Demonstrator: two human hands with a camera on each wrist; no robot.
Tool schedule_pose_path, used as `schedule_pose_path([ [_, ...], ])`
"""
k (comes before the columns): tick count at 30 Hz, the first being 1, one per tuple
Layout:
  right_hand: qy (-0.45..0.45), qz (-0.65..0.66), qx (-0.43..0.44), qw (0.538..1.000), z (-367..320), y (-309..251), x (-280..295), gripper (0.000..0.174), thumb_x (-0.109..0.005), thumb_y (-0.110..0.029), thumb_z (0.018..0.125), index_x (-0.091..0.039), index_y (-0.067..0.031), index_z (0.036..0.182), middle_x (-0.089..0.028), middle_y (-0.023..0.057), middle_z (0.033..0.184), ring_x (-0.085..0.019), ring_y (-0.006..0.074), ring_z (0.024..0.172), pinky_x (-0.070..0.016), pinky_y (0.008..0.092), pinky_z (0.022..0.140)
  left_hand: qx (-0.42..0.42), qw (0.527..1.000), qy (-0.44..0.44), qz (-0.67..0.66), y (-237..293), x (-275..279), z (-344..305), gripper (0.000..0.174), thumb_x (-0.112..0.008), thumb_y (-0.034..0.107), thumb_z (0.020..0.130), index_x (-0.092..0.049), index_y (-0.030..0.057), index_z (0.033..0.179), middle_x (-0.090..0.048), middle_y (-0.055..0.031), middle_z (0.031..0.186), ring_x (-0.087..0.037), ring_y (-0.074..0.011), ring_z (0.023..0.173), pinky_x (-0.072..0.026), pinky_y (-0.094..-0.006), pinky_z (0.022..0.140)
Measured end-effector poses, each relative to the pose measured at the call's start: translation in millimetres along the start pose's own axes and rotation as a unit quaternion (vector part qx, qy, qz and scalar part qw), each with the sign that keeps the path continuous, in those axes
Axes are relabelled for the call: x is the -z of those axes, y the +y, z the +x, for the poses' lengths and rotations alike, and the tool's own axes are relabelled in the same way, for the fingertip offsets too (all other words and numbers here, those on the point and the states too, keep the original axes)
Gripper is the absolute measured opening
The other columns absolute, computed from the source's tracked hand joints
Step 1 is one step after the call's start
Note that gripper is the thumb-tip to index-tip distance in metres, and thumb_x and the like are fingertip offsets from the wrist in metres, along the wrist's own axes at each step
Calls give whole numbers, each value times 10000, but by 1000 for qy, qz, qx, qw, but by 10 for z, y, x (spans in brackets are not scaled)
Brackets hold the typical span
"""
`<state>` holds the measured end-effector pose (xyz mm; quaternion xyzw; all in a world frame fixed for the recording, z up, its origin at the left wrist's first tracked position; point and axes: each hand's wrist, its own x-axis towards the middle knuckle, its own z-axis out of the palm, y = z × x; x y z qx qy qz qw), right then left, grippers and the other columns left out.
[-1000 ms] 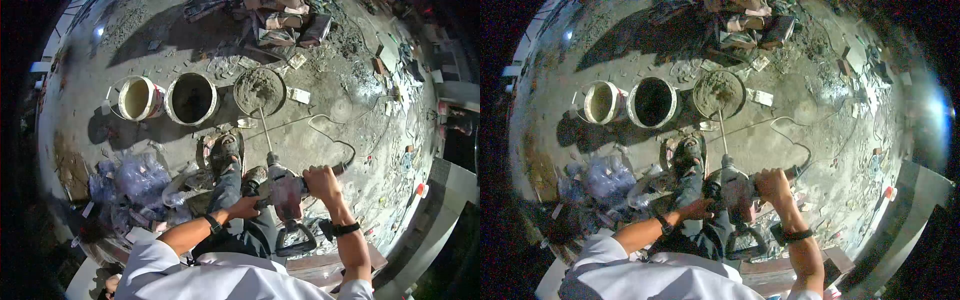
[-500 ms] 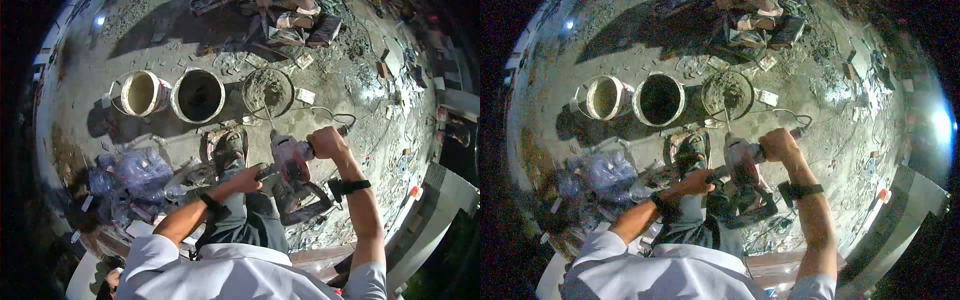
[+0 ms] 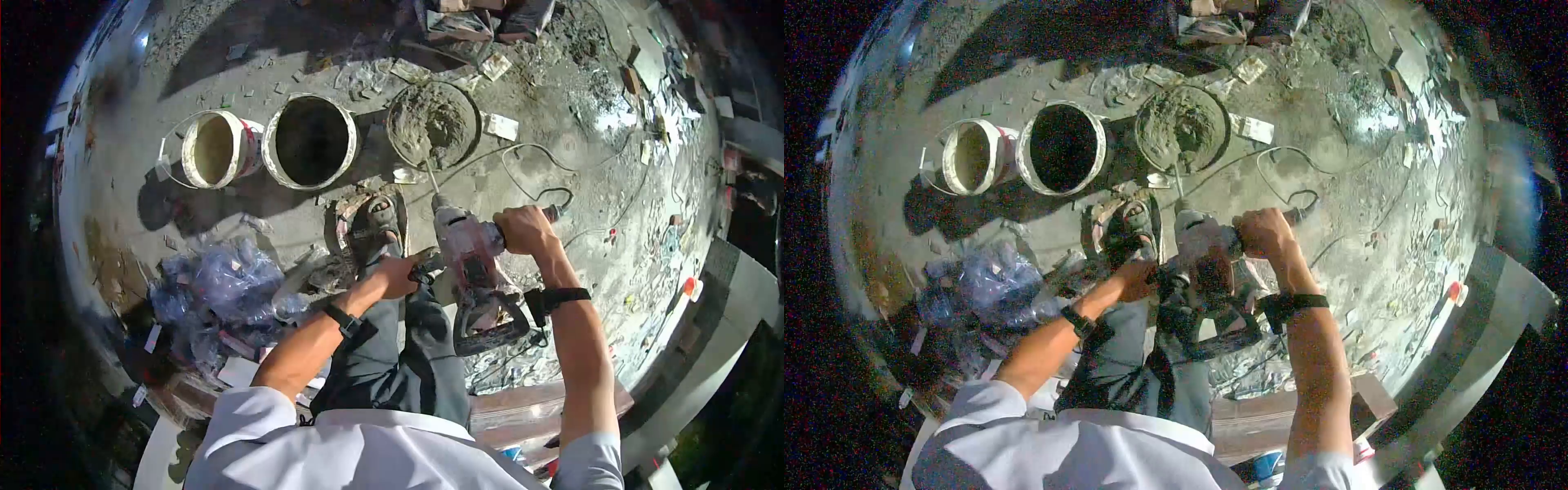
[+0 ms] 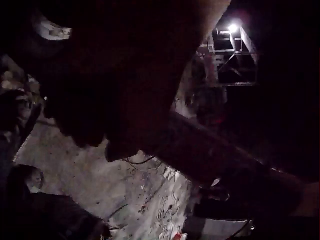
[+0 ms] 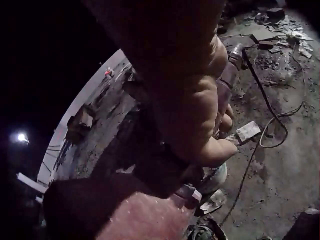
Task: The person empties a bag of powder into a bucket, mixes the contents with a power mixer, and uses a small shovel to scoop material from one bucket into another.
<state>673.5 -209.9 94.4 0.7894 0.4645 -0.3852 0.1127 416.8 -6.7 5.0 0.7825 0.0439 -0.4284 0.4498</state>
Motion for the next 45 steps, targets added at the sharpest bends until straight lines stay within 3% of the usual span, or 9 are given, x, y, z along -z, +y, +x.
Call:
schedule_pose_path([
  [6, 19, 11, 5, 1000, -121, -31, -372, 189, -655, -94, 750, -646, -92, 939, -688, 124, 953, -677, 336, 918, -537, 443, 767, 4, 996, 87, 10, -47, -270, -110, 376, -689, 306, 820, -610, 0, 1023, -668, -235, 957, -640, -430, 908, -516, -510, 753],
  [8, 15, 18, -12, 1000, -157, -33, -580, 176, -649, -99, 758, -640, -88, 934, -684, 123, 941, -670, 338, 935, -536, 441, 774, -37, 985, 162, 43, -152, -405, -121, 462, -707, 246, 749, -605, 21, 1138, -675, -292, 954, -654, -443, 962, -524, -521, 795],
  [9, 19, 20, -12, 1000, -184, -11, -704, 176, -649, -99, 758, -640, -88, 934, -684, 123, 941, -670, 338, 935, -536, 441, 774, 5, 991, 86, 102, -98, -389, -89, 427, -699, 218, 757, -597, -12, 1102, -670, -307, 931, -654, -458, 952, -526, -529, 794],
  [16, 111, 33, 2, 993, -297, 186, -1366, 105, -635, -150, 796, -635, -112, 894, -675, 118, 913, -685, 330, 872, -541, 453, 744, 8, 987, 131, 93, 66, -717, 75, 287, -636, 143, 776, -564, -27, 996, -670, -304, 928, -646, -489, 905, -509, -555, 775],
  [21, 173, 29, 22, 984, -390, 257, -1638, 133, -663, -140, 779, -627, -112, 904, -674, 116, 914, -678, 330, 868, -535, 442, 762, 11, 983, 156, 101, 210, -863, 46, 307, -607, 116, 762, -536, -20, 1027, -666, -294, 943, -636, -497, 919, -495, -575, 773],
  [23, 164, 44, -5, 985, -557, 150, -1702, 171, -680, -132, 757, -621, -115, 917, -663, 109, 899, -671, 316, 879, -526, 439, 781, 64, 989, 103, 82, 291, -901, -29, 413, -593, 96, 748, -527, -15, 1140, -652, -283, 974, -614, -500, 954, -495, -549, 817],
  [29, 196, 79, -5, 977, -712, 216, -2233, 169, -634, -127, 800, -604, -122, 966, -642, 105, 968, -648, 339, 941, -507, 450, 799, 49, 987, 120, 96, 333, -1243, -57, 433, -637, 165, 733, -525, -13, 1111, -656, -294, 980, -631, -478, 953, -502, -538, 834],
  [36, 193, 70, 9, 979, -908, 299, -2443, 209, -628, -159, 794, -602, -130, 999, -627, 103, 937, -641, 341, 913, -491, 455, 818, 51, 989, 107, 85, 557, -1477, -82, 427, -633, 193, 738, -500, -27, 1079, -639, -298, 977, -619, -493, 952, -494, -566, 814],
  [45, 204, 33, 27, 978, -1093, 409, -2293, 154, -635, -166, 794, -636, -135, 945, -632, 83, 910, -653, 289, 916, -499, 424, 835, 113, 993, 33, 28, 932, -1533, -136, 511, -605, 193, 769, -481, -29, 1212, -610, -286, 1191, -585, -471, 1107, -480, -537, 927],
])
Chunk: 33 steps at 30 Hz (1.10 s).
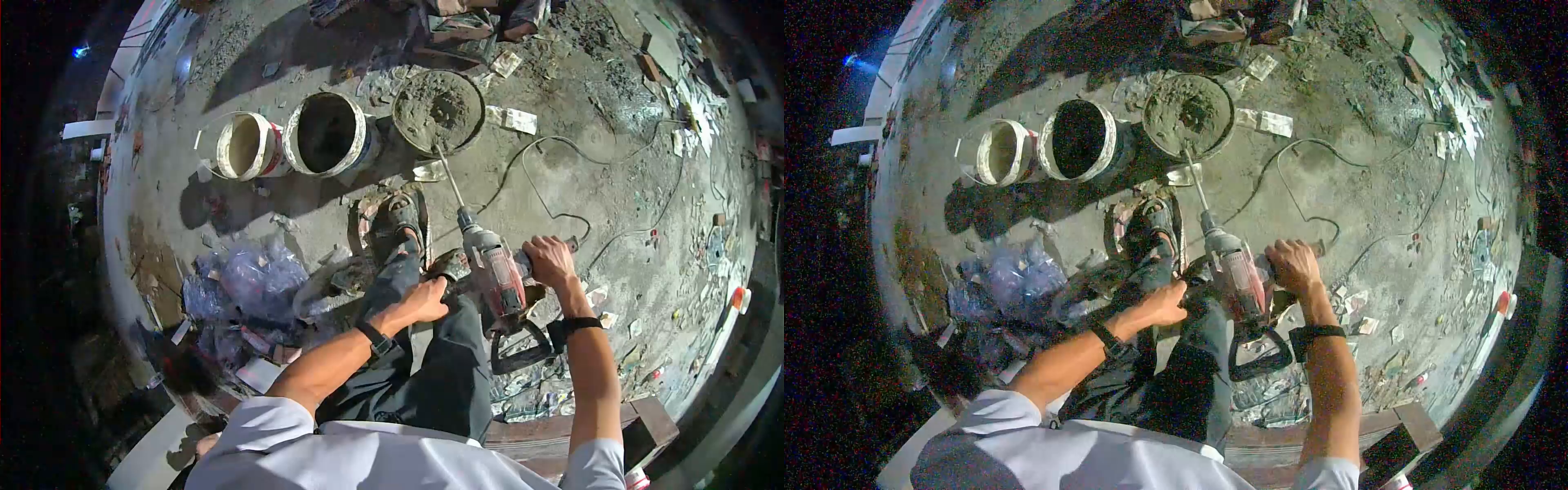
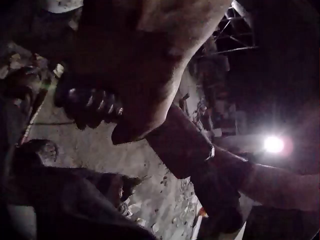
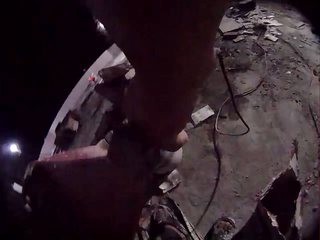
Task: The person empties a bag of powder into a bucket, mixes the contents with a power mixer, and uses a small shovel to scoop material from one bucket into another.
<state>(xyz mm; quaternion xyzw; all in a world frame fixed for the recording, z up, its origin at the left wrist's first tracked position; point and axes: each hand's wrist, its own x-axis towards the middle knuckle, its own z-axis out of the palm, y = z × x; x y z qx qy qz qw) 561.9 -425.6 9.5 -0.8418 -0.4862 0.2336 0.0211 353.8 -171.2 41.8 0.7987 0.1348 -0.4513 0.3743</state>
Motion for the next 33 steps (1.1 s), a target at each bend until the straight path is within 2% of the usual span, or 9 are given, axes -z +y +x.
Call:
schedule_pose_path([
  [7, -5, -78, 52, 996, 125, 124, 755, 112, -641, -206, 817, -627, -137, 905, -656, 76, 906, -666, 270, 906, -499, 396, 805, 6, 1000, -9, -17, 168, -109, 10, 507, -614, 208, 800, -511, -39, 1231, -601, -313, 1203, -583, -458, 1130, -478, -531, 923],
  [11, -64, -88, 58, 992, 268, 105, 1131, 125, -653, -228, 819, -644, -153, 918, -676, 76, 937, -676, 284, 900, -524, 415, 775, -154, 971, 156, -93, -145, -380, 171, 471, -676, 286, 772, -555, -6, 1122, -671, -281, 980, -650, -448, 960, -497, -520, 858],
  [15, -93, -92, 45, 990, 301, -126, 1572, 136, -666, -147, 790, -667, -134, 926, -683, 89, 937, -679, 305, 913, -525, 428, 750, -88, 982, 87, -144, -98, -165, -56, 578, -727, 361, 726, -553, -8, 1134, -668, -276, 963, -650, -454, 923, -522, -513, 778],
  [19, -117, -63, 32, 991, 362, -303, 1776, 133, -671, -163, 776, -679, -128, 904, -685, 89, 909, -683, 310, 900, -527, 437, 748, -205, 964, 114, -126, -553, -176, -39, 577, -727, 330, 739, -549, 5, 1181, -671, -269, 966, -654, -443, 921, -530, -497, 783],
  [21, -76, -47, 34, 995, 378, -370, 1811, 151, -672, -164, 764, -683, -124, 910, -694, 96, 910, -687, 312, 886, -532, 446, 733, -204, 943, 39, -259, -752, -44, -74, 557, -736, 295, 752, -546, -10, 1178, -663, -280, 946, -653, -445, 924, -524, -505, 773],
  [23, -122, -47, 13, 991, 455, -576, 1910, 167, -678, -169, 753, -682, -118, 912, -704, 104, 897, -692, 316, 868, -536, 447, 718, -245, 960, 75, -117, -529, 645, -523, 459, -740, 249, 773, -560, -27, 1094, -652, -287, 900, -652, -449, 903, -506, -517, 733],
  [25, -140, -23, -10, 990, 533, -791, 1987, 181, -683, -170, 727, -676, -108, 897, -710, 114, 872, -695, 325, 846, -540, 442, 705, -175, 983, 21, 52, -660, 1038, -606, 352, -717, 191, 785, -568, -29, 1017, -649, -289, 874, -644, -463, 877, -491, -524, 705],
  [29, -114, 23, -75, 990, 796, -1157, 2064, 176, -688, -147, 674, -668, -99, 843, -710, 126, 845, -693, 335, 829, -542, 446, 698, -148, 983, -18, 108, -856, 1841, -799, 395, -705, 310, 839, -579, -10, 1035, -660, -269, 919, -633, -453, 911, -482, -519, 767],
  [33, -126, 63, -124, 982, 1194, -1607, 2144, 219, -688, -149, 660, -683, -100, 874, -702, 150, 816, -690, 356, 798, -542, 466, 686, -195, 968, -63, 147, -1205, 2630, -748, 281, -685, 206, 786, -600, 9, 967, -674, -254, 892, -647, -453, 877, -502, -530, 749],
])
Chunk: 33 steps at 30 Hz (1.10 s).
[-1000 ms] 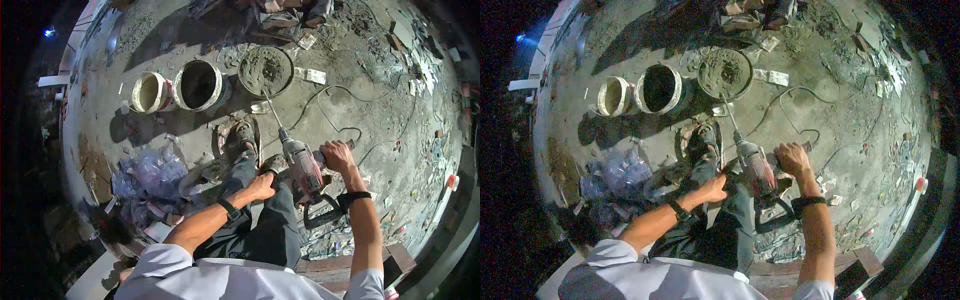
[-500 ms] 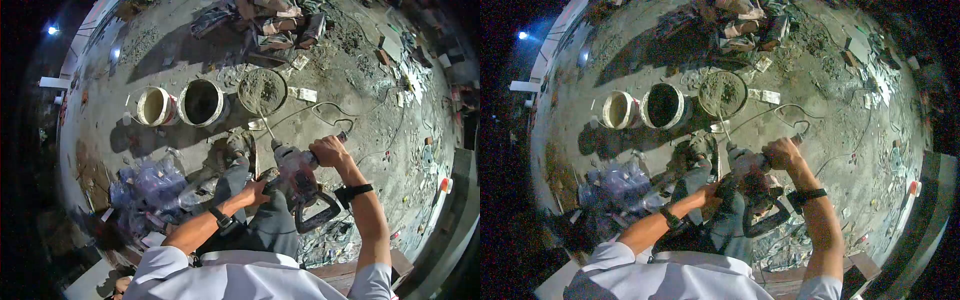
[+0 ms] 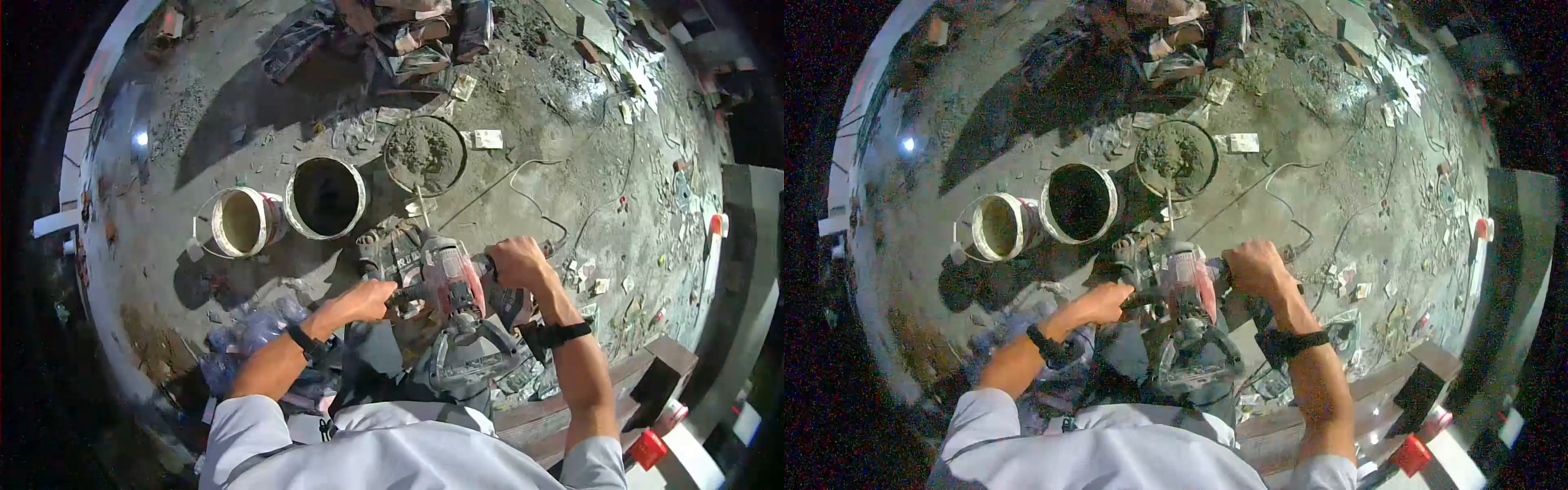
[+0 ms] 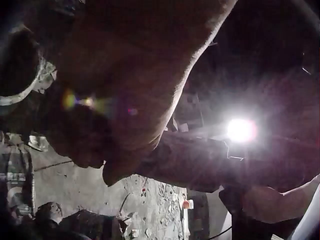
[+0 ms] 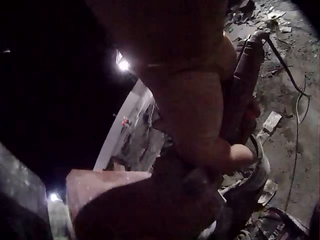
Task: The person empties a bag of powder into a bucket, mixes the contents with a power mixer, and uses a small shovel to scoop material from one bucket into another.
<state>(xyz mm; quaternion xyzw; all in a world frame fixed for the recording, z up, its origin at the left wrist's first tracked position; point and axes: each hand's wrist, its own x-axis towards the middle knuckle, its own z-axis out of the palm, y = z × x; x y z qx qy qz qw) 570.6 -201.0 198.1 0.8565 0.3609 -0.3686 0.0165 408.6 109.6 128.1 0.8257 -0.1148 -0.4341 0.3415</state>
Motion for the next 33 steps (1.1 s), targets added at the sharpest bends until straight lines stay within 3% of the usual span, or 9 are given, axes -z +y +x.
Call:
schedule_pose_path([
  [2, 7, 32, -27, 999, 175, -241, 77, 236, -690, -152, 652, -688, -97, 881, -701, 160, 815, -690, 368, 797, -544, 467, 686, 2, 1000, -5, 19, -192, 354, -66, 283, -683, 214, 772, -620, 29, 977, -676, -247, 852, -658, -445, 853, -515, -529, 739],
  [3, 2, 40, -43, 998, 242, -376, 140, 155, -691, -181, 729, -711, -81, 845, -709, 165, 826, -701, 364, 803, -561, 464, 684, -10, 999, 9, 41, -344, 460, -72, 285, -682, 209, 755, -629, 37, 975, -677, -245, 841, -661, -443, 847, -518, -530, 735],
  [7, -31, 92, -104, 990, 605, -652, -155, 242, -726, -232, 685, -722, -75, 869, -704, 200, 821, -701, 384, 786, -566, 474, 694, -53, 988, -12, 142, -706, 1084, 62, 252, -679, 186, 697, -662, 46, 905, -684, -236, 821, -675, -429, 817, -533, -520, 716],
  [11, 50, 200, -183, 961, 808, -969, -897, 381, -727, -369, 718, -697, -77, 961, -705, 208, 868, -690, 405, 845, -545, 490, 741, -25, 971, -29, 237, -1011, 1292, 338, 219, -672, 198, 693, -696, 85, 879, -696, -201, 817, -682, -410, 819, -542, -519, 737],
  [14, 30, 248, -229, 941, 990, -1122, -1304, 458, -740, -432, 714, -691, -58, 974, -707, 218, 907, -688, 399, 888, -542, 483, 773, -44, 966, -58, 250, -986, 1473, 499, 207, -670, 200, 701, -699, 100, 879, -702, -185, 831, -684, -404, 823, -544, -513, 727],
  [16, 41, 256, -241, 935, 1092, -1221, -1344, 446, -736, -391, 712, -681, -36, 976, -706, 217, 908, -689, 395, 889, -542, 483, 776, -56, 957, -79, 274, -1272, 1359, 598, 215, -675, 179, 696, -693, 99, 894, -705, -172, 839, -685, -400, 825, -546, -506, 717],
  [18, 62, 237, -264, 933, 1097, -1377, -1420, 239, -645, -180, 713, -643, -75, 929, -702, 191, 890, -695, 367, 880, -552, 483, 746, -49, 950, -85, 296, -1385, 1265, 595, 230, -663, 123, 690, -711, 96, 913, -707, -177, 824, -699, -371, 831, -559, -485, 700],
  [26, 245, 208, -261, 910, 1258, -1691, -2202, 232, -625, -106, 746, -622, -66, 975, -658, 119, 828, -677, 327, 646, -541, 442, 594, -56, 950, -73, 299, -1809, 900, 694, 198, -684, 99, 675, -650, 73, 869, -680, -200, 777, -678, -407, 789, -533, -505, 688],
  [33, 210, 198, -279, 916, 1211, -1627, -2438, 172, -632, -92, 740, -600, -75, 908, -647, 120, 847, -678, 337, 778, -527, 446, 678, -39, 956, -73, 283, -1908, 367, 676, 242, -628, 78, 727, -628, 75, 970, -682, -211, 790, -676, -416, 785, -530, -525, 672],
])
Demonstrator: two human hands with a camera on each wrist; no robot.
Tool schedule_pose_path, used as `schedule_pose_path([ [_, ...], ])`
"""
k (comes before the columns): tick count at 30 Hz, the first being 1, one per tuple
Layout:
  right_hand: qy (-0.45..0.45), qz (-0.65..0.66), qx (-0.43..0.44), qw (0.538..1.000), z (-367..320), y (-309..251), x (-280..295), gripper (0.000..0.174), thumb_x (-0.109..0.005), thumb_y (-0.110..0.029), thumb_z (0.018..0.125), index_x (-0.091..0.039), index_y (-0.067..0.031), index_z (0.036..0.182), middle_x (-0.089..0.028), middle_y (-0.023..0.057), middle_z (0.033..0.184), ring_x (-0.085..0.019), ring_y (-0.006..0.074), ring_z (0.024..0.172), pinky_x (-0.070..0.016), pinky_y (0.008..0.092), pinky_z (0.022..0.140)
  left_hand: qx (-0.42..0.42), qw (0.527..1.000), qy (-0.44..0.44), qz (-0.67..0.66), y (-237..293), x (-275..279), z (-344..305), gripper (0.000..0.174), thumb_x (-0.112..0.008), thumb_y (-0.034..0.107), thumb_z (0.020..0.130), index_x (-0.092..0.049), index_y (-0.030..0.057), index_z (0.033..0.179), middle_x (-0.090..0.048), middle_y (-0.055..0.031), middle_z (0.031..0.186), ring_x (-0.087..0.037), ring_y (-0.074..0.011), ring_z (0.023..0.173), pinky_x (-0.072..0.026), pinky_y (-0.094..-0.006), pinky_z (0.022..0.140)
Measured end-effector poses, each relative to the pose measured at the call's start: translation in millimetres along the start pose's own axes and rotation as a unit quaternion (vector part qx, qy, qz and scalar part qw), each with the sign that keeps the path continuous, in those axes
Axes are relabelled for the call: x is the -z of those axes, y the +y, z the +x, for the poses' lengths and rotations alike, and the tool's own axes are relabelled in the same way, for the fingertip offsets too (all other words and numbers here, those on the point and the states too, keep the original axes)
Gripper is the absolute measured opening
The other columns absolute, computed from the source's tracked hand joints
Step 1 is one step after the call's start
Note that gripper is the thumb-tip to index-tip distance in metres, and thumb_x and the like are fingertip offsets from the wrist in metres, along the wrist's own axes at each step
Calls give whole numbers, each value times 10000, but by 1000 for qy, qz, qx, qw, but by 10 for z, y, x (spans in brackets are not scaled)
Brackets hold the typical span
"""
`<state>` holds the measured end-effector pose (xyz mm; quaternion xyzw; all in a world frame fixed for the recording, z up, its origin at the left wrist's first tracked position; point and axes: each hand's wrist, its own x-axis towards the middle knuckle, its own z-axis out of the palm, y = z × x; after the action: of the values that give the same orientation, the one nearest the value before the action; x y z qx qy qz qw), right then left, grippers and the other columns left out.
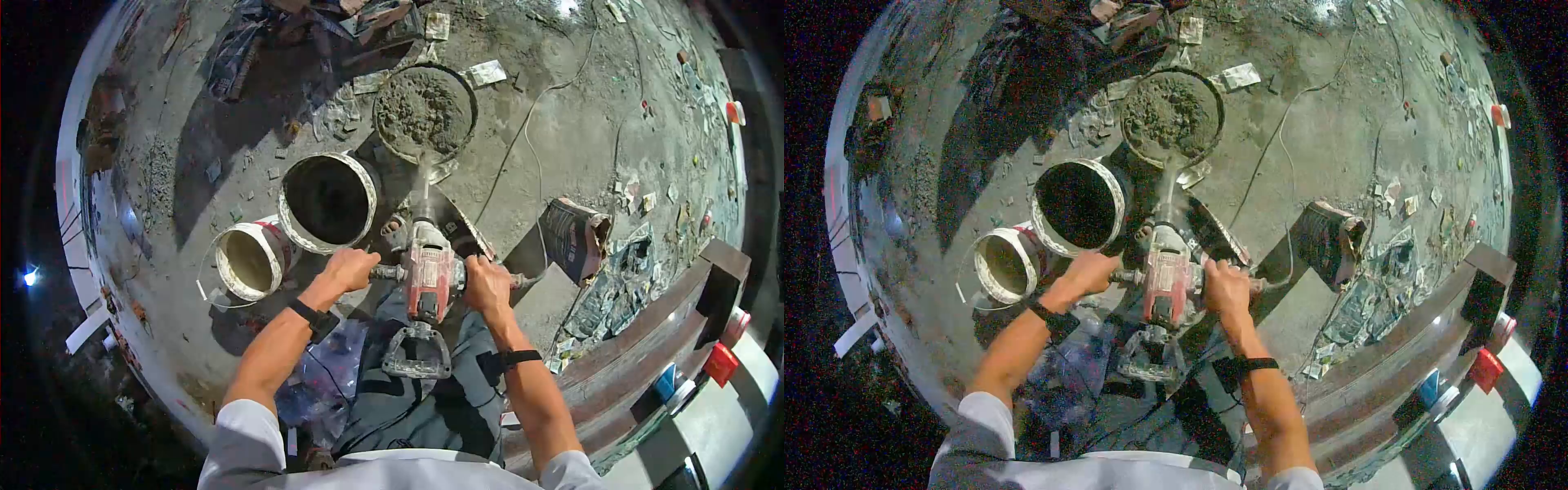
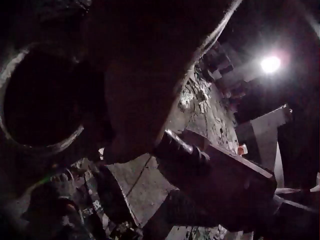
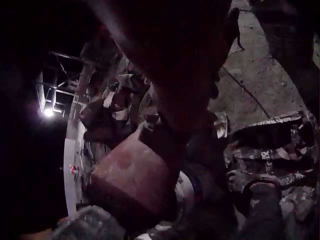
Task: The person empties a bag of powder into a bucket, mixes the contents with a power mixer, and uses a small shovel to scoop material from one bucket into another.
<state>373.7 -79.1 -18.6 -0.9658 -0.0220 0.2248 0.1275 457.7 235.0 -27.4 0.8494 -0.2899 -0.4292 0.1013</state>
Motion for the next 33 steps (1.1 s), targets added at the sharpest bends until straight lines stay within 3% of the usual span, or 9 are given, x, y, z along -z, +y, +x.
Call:
schedule_pose_path([
  [13, 12, -7, 17, 1000, -425, 15, -188, 232, -679, -95, 671, -596, -80, 887, -609, 119, 841, -640, 328, 780, -494, 443, 685, -13, 996, 59, -65, 219, -686, -295, 197, -606, 14, 729, -609, 49, 923, -678, -204, 806, -675, -401, 803, -530, -515, 672],
  [15, 10, -51, 34, 998, -515, 29, -194, 167, -591, -123, 796, -612, -99, 960, -619, 75, 856, -642, 271, 771, -500, 417, 666, -12, 996, 79, -42, 259, -803, -302, 159, -610, 38, 746, -565, 64, 896, -665, -173, 775, -669, -396, 756, -514, -514, 632],
  [16, 37, -45, 41, 997, -538, 16, -185, 91, -579, -138, 809, -588, -105, 893, -609, 71, 844, -638, 271, 774, -496, 419, 665, -1, 998, 57, -34, 318, -782, -345, 145, -607, 38, 746, -561, 69, 880, -663, -166, 781, -666, -395, 757, -513, -515, 631],
  [21, 64, -39, 47, 996, -681, 57, -357, 77, -584, -136, 790, -574, -111, 862, -585, 75, 809, -630, 274, 757, -480, 422, 646, 7, 997, 56, -47, 446, -857, -437, 132, -590, 31, 747, -571, 63, 873, -661, -179, 783, -663, -406, 760, -512, -517, 631],
  [23, 59, -46, 46, 996, -729, 61, -369, 66, -583, -130, 788, -568, -116, 850, -583, 77, 802, -620, 272, 735, -475, 421, 637, 90, 970, 9, -226, 497, -805, -461, 148, -587, 28, 746, -574, 60, 890, -663, -186, 787, -665, -408, 770, -517, -511, 633],
  [24, 51, -52, 48, 996, -741, 54, -341, 72, -587, -133, 783, -571, -118, 851, -580, 71, 794, -610, 268, 715, -475, 418, 637, 89, 970, 7, -226, 486, -897, -449, 148, -587, 28, 746, -574, 60, 890, -663, -186, 787, -665, -408, 770, -517, -511, 633],
  [26, 51, -54, 50, 996, -768, 61, -355, 78, -590, -138, 782, -573, -119, 856, -581, 70, 797, -608, 267, 711, -475, 419, 639, 20, 997, 34, -62, 430, -1146, -405, 158, -579, 25, 754, -574, 54, 909, -671, -183, 808, -666, -409, 792, -519, -516, 653],
  [33, 50, -64, 56, 995, -865, 100, -253, 86, -593, -154, 785, -579, -124, 864, -575, 62, 796, -606, 260, 732, -477, 408, 660, 41, 995, -3, -88, 563, -1261, -420, 206, -622, 30, 747, -548, 36, 939, -660, -205, 834, -651, -432, 840, -517, -530, 710],
])
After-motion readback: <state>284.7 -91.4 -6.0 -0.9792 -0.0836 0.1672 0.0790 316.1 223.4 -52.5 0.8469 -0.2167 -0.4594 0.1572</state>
